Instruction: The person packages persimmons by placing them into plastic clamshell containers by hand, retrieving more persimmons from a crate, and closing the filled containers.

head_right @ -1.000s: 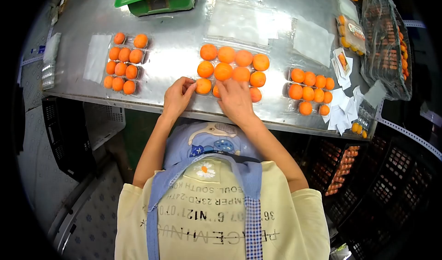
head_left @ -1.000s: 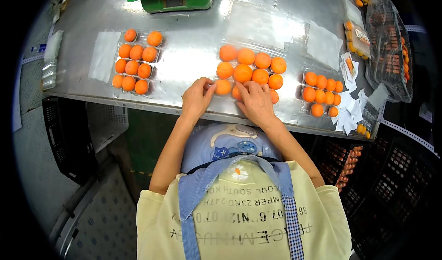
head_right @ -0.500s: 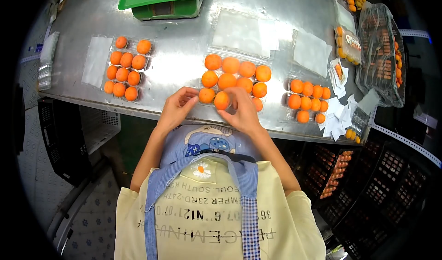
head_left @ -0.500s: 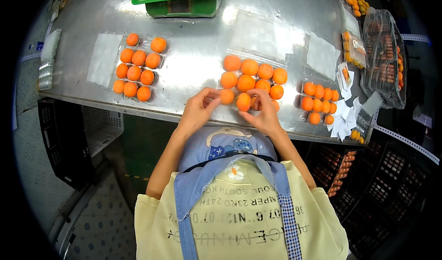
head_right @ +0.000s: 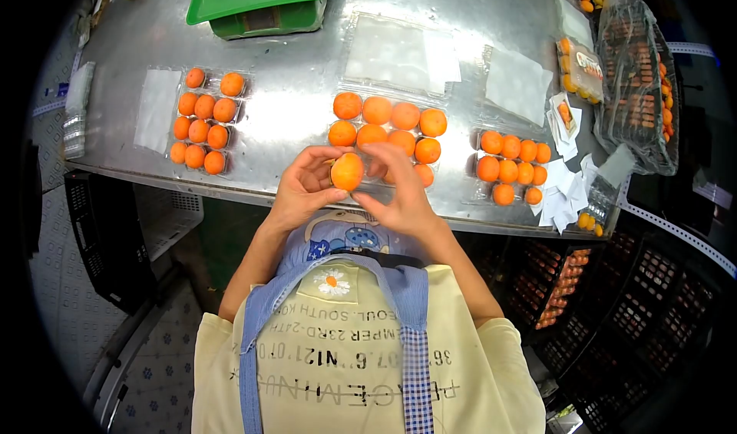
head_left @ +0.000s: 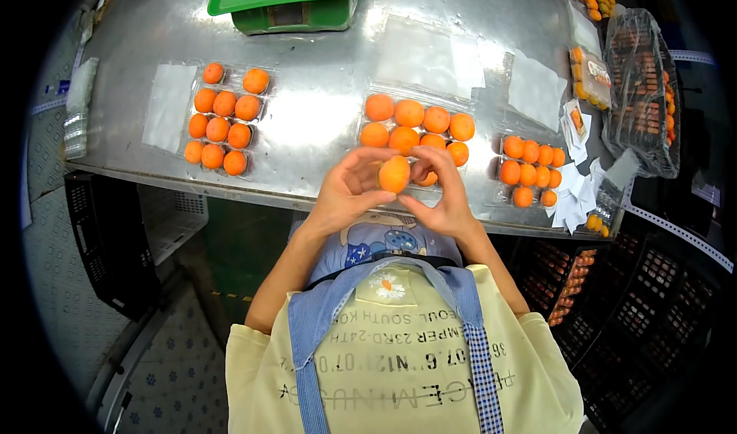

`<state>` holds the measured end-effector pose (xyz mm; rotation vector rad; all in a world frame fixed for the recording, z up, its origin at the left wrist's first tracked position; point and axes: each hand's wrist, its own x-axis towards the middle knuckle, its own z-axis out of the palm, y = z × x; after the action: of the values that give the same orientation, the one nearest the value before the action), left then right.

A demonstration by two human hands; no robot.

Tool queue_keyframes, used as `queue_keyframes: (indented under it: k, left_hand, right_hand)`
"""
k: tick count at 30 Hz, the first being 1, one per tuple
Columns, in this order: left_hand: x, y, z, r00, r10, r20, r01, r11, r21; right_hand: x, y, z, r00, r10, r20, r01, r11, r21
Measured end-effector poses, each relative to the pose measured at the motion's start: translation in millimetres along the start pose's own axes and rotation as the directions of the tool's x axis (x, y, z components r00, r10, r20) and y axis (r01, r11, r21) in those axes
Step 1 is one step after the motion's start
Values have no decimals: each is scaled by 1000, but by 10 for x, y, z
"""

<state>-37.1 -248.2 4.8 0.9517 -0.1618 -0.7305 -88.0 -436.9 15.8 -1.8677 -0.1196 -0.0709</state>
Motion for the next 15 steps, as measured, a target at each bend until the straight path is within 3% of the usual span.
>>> queue_keyframes:
  k: [5, 8, 15]
  left_hand:
    - [-6, -39, -49, 1000, 1, -14, 0, 1000, 5]
    - [-41, -71, -63, 982, -189, -20, 181, 962, -203]
    - [-17, -129, -96, 978, -193, 74, 207, 935, -288]
  right_hand:
    - [23, -37, -16, 997, -8, 78, 12, 998, -59]
    - [44, -85, 5, 996, -20, 87, 29, 995, -98]
    - [13, -68, 6, 992, 74, 105, -67, 995, -71]
